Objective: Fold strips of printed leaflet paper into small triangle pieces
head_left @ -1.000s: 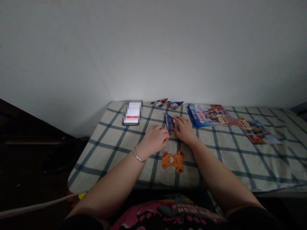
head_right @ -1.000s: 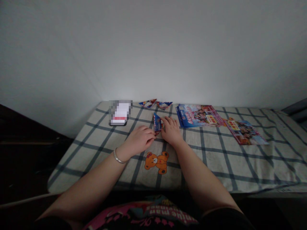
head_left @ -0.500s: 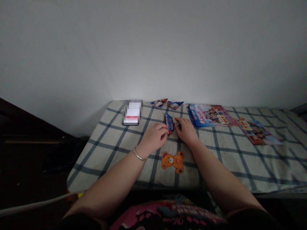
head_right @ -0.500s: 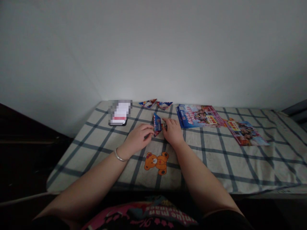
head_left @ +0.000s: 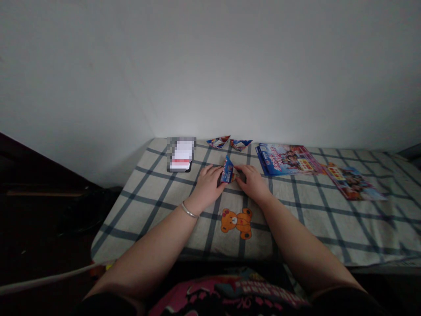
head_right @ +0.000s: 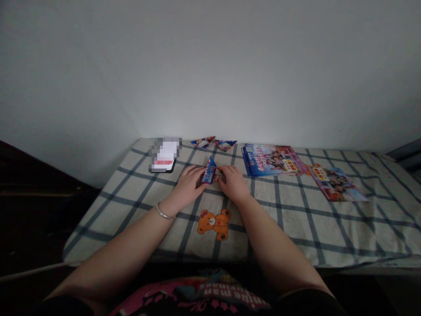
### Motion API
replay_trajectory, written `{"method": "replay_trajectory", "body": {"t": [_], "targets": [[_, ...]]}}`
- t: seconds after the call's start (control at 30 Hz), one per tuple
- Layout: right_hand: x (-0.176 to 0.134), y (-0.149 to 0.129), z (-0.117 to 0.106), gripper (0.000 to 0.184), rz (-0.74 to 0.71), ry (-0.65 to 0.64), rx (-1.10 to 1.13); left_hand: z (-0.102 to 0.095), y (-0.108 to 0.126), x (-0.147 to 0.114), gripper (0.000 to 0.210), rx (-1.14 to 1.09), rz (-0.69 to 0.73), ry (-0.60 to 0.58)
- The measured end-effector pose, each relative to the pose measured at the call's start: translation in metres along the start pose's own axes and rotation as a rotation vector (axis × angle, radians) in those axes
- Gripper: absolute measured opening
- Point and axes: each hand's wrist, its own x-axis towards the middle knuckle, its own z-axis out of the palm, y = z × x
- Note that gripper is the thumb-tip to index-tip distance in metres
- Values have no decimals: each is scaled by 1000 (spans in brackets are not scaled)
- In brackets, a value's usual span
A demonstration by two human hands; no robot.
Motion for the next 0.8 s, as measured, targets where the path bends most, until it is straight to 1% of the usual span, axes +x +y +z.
{"method": "replay_trajectory", "body": {"t": [0.2,0.3,0.37,0.47,0.57,0.67,0.8], "targets": [[-2,-1,-1,37,62,14,124,-4,2,3,51,-199,6,21],[-3,-5,-3,45,97,21,239,-5,5,1,57,-304,38,20],[-4,-8,-3,51,106,21,311,-6,7,1,59,-337,90,-11],[-5,-11,-3,54,110,21,380,-5,8,0,58,-336,142,-49],[-5,-10,0,55,88,20,439,-3,8,-1,60,-359,144,-35],[-5,-8,2,55,83,34,536,-3,8,0,58,-440,162,-29],[-6,-7,3,51,115,26,674,-5,8,-1,52,-530,169,-35]]}}
